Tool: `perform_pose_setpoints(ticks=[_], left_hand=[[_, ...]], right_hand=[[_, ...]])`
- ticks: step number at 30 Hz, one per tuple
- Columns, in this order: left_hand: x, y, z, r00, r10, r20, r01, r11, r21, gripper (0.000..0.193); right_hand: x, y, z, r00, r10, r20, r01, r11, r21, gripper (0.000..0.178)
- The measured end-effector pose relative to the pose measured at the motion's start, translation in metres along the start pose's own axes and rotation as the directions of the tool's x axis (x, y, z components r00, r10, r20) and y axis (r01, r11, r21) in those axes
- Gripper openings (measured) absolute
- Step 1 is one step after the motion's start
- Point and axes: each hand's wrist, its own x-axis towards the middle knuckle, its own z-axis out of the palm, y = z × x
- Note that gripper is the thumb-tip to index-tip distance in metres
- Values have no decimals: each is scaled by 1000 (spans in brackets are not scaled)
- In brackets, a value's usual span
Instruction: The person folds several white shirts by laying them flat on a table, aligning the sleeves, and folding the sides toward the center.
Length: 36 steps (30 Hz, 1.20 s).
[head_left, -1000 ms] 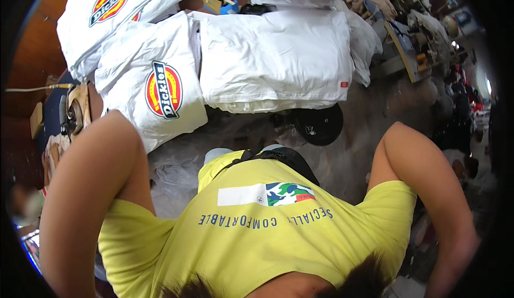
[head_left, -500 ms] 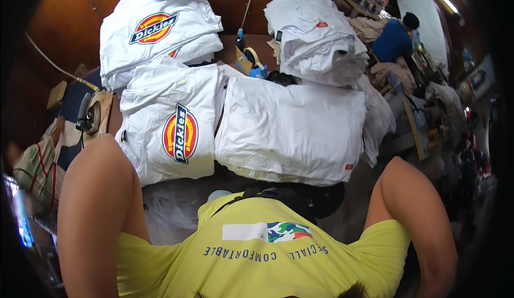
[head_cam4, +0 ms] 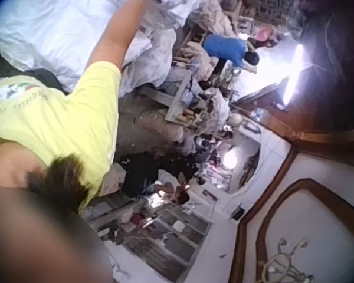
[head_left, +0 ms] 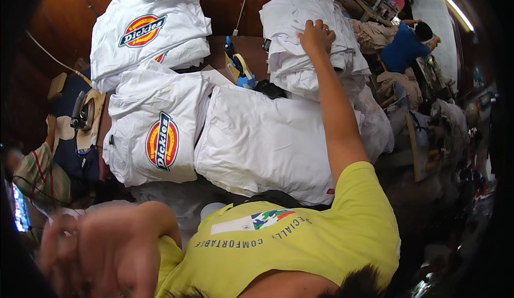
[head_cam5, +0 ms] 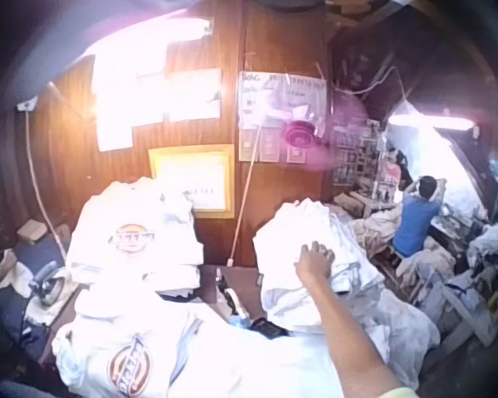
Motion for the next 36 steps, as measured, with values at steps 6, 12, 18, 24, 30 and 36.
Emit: perform_pose_setpoints(ticks=[6,12,18,24,30,36], left_hand=[[-163,-24,-21,-88,-987,131,970,-115,-214,44],[-228,-48,-60,-392,-806,443,617,-587,-523,67],[-256,10,-133,-661,-501,559,192,-832,-520,58],[-243,30,-170,-694,-507,511,214,-823,-526,54],[-217,40,-184,-728,-500,468,296,-846,-443,50],[-197,18,-202,-643,-424,638,684,-693,230,29]], right_hand=[[-26,-23,-47,956,-253,-148,249,436,865,33],[-227,-130,-119,660,-711,-243,435,98,895,24],[-331,-159,-99,-95,-979,179,-162,193,968,34],[-278,-134,-81,315,-861,401,-331,296,896,36],[-254,-224,-93,589,-781,-208,566,215,796,41],[-226,-251,-105,120,-940,319,328,340,881,44]])
